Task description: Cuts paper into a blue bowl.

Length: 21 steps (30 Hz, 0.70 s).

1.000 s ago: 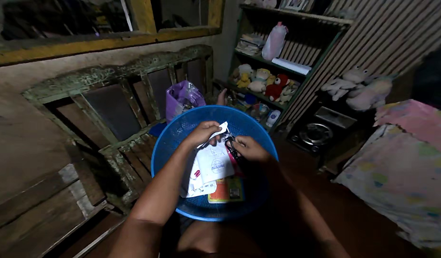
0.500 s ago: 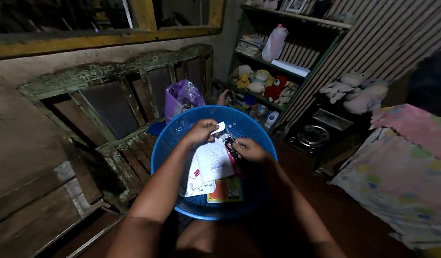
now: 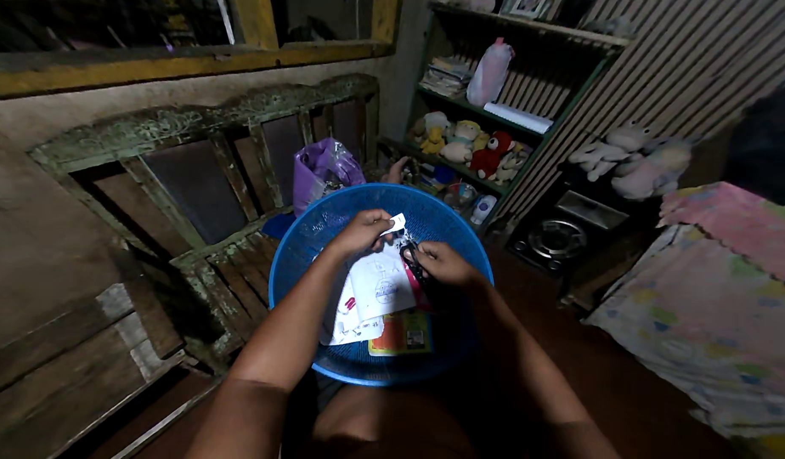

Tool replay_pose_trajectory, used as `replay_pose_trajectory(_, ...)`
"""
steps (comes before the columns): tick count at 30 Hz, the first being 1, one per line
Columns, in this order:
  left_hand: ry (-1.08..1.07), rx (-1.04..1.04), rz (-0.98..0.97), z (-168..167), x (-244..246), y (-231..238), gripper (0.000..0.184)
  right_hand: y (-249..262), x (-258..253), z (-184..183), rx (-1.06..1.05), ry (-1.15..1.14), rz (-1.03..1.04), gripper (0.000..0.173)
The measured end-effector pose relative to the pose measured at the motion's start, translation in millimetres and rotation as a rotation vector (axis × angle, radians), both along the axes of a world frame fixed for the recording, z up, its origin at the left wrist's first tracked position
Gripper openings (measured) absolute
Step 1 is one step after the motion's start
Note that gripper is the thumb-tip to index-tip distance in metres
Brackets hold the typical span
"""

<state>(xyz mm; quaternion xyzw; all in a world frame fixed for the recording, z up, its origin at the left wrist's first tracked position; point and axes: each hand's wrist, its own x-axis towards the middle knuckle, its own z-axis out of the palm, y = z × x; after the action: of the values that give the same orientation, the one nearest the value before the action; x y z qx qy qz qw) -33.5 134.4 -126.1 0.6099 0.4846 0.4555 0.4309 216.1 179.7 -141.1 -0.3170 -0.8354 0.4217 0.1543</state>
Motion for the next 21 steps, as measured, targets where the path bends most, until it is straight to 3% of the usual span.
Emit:
replay_pose_trajectory(13, 0.033, 0.003, 0.034, -5.7, 8.2, -2.2, 0.027, 0.1, -3.0, -1.2, -0.039, -0.038, 0.012, 0.048)
replay_pose_trajectory(21, 0.05, 0.044, -0.003, -5.3, 8.8, -5.1, 0.024, -2.5, -1.0, 1.3, -0.04, 0.068, 0.011, 0.048)
